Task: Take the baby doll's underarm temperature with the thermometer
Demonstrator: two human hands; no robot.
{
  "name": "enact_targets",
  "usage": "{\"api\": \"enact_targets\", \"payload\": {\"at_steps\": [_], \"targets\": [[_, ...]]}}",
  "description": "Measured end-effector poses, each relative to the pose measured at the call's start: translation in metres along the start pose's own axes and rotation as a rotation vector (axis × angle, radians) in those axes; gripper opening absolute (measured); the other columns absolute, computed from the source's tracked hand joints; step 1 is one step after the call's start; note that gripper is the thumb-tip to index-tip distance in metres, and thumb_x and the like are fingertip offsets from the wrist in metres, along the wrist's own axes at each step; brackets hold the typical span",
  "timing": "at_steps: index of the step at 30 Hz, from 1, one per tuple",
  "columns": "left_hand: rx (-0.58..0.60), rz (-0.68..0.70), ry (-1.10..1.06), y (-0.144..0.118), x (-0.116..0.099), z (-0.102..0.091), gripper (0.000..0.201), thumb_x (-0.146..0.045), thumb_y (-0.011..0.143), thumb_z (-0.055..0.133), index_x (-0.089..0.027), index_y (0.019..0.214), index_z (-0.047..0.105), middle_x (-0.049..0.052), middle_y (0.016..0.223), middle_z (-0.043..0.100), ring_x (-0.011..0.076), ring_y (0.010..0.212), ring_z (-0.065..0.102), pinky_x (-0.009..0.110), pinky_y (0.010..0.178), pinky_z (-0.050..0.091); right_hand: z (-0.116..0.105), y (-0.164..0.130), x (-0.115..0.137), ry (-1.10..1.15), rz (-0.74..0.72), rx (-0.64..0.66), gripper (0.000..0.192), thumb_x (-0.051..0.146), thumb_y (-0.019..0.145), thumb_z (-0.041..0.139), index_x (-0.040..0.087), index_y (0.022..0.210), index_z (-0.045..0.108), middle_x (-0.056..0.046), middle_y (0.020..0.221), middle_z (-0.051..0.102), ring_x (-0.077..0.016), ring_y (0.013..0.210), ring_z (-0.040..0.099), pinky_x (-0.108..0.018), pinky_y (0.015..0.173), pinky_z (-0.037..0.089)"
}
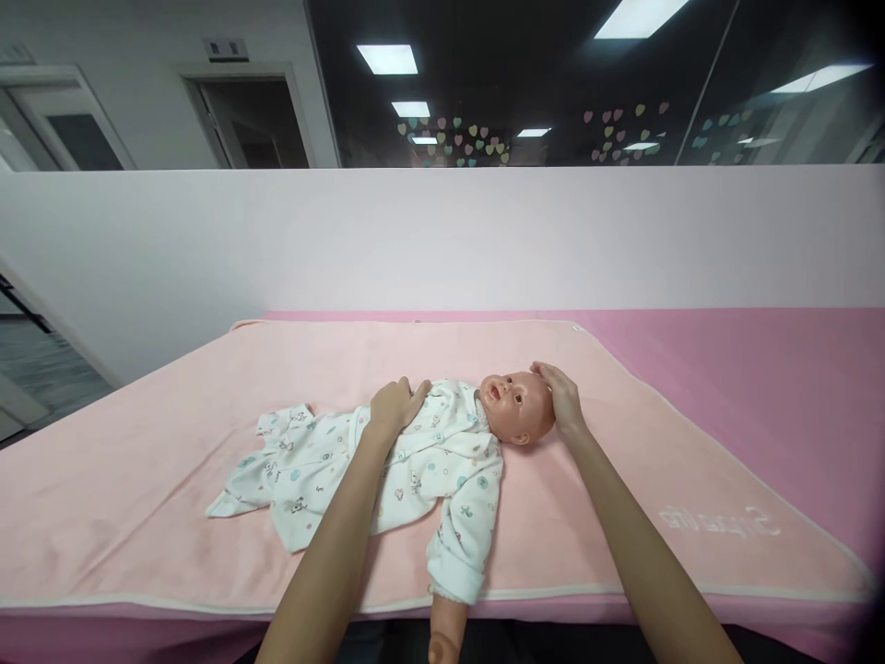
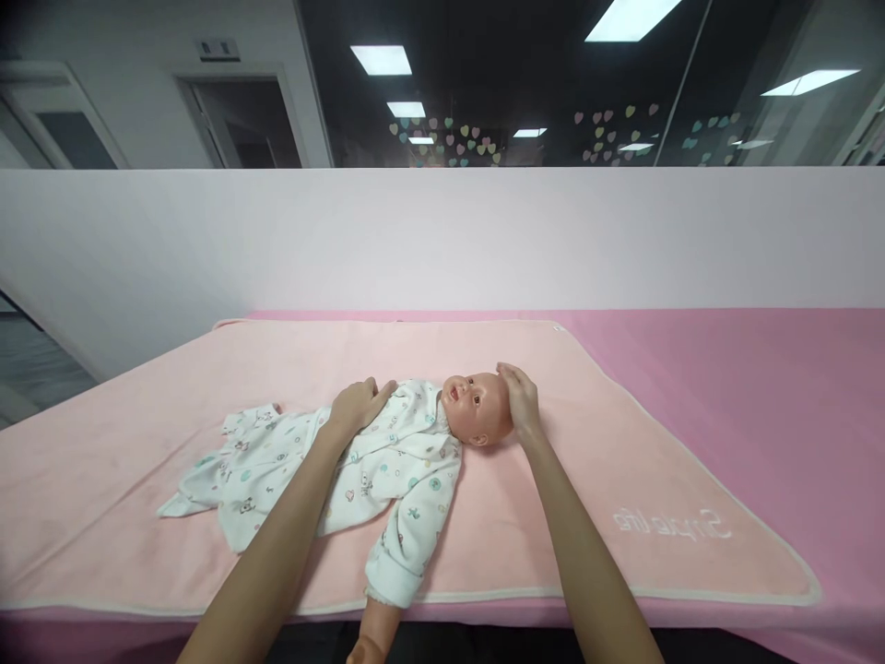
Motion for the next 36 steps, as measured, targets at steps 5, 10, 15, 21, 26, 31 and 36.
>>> {"api": "enact_targets", "payload": {"at_steps": [5, 10, 15, 21, 26, 31, 36], "targets": [[0.021, -0.006, 0.036, 0.001, 0.003, 0.001, 0.069, -0.063, 0.081, 0.017, -0.013, 0.097, 0.062, 0.016, 0.095, 0.065, 0.0296, 0.089, 0.059, 0.036, 0.073, 0.043, -0.025, -0.001, 0.001, -0.024, -0.081, -0.272, 0.048, 0.047, 0.075, 0.052, 0.018, 0.113, 0.056, -0.008, 0.121, 0.056, -0.0214, 0.111, 0.051, -0.038, 0.095, 0.039], [0.045, 0.058, 0.114, 0.001, -0.001, 0.005, 0.075, -0.063, 0.081, 0.013, -0.013, 0.089, 0.068, 0.018, 0.098, 0.064, 0.0313, 0.093, 0.059, 0.037, 0.077, 0.042, -0.024, -0.008, 0.014, -0.187, -0.254, -0.288, 0.053, 0.047, 0.080, 0.047, 0.020, 0.124, 0.048, -0.008, 0.132, 0.047, -0.0210, 0.121, 0.042, -0.039, 0.102, 0.032], [0.059, 0.085, 0.138, -0.001, -0.004, 0.004, 0.073, -0.060, 0.082, 0.011, -0.013, 0.088, 0.067, 0.017, 0.094, 0.066, 0.0311, 0.092, 0.059, 0.039, 0.078, 0.042, 0.012, -0.009, 0.011, -0.274, -0.255, 0.184, 0.044, 0.049, 0.077, 0.051, 0.018, 0.107, 0.062, -0.008, 0.115, 0.060, -0.0231, 0.110, 0.053, -0.039, 0.098, 0.038], [0.125, 0.047, 0.113, -0.002, -0.001, 0.007, 0.073, -0.060, 0.082, 0.009, -0.013, 0.097, 0.063, 0.017, 0.095, 0.066, 0.0308, 0.092, 0.060, 0.039, 0.079, 0.041, 0.014, -0.008, 0.006, -0.246, -0.233, 0.213, 0.041, 0.050, 0.077, 0.052, 0.020, 0.102, 0.064, -0.007, 0.111, 0.063, -0.0233, 0.107, 0.055, -0.040, 0.096, 0.040], [0.150, 0.013, 0.082, -0.002, 0.000, 0.007, 0.074, -0.063, 0.081, 0.010, -0.013, 0.100, 0.061, 0.017, 0.099, 0.065, 0.0306, 0.093, 0.060, 0.037, 0.076, 0.043, 0.014, -0.006, 0.001, -0.153, -0.175, 0.231, 0.040, 0.050, 0.074, 0.055, 0.020, 0.098, 0.065, -0.005, 0.108, 0.064, -0.0230, 0.105, 0.055, -0.039, 0.095, 0.040], [0.157, 0.004, 0.072, -0.003, 0.000, 0.006, 0.074, -0.064, 0.080, 0.012, -0.013, 0.101, 0.061, 0.017, 0.101, 0.065, 0.0317, 0.096, 0.059, 0.040, 0.078, 0.043, 0.014, -0.001, -0.009, 0.016, -0.041, 0.251, 0.039, 0.050, 0.072, 0.056, 0.020, 0.094, 0.067, -0.003, 0.108, 0.064, -0.0220, 0.106, 0.055, -0.036, 0.097, 0.039], [0.162, -0.007, 0.066, -0.002, 0.001, 0.007, 0.074, -0.065, 0.080, 0.012, -0.014, 0.101, 0.061, 0.018, 0.103, 0.065, 0.0318, 0.098, 0.058, 0.040, 0.079, 0.043, 0.009, 0.002, -0.020, 0.052, 0.088, 0.186, 0.037, 0.049, 0.073, 0.052, 0.020, 0.089, 0.068, -0.003, 0.102, 0.067, -0.0236, 0.101, 0.058, -0.037, 0.092, 0.043]]}}
Point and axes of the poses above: each hand's wrist, its own y-axis towards the middle knuckle, its own z-axis out of the palm, x = y × z, the point moved 7 cm from there along y, towards the middle knuckle
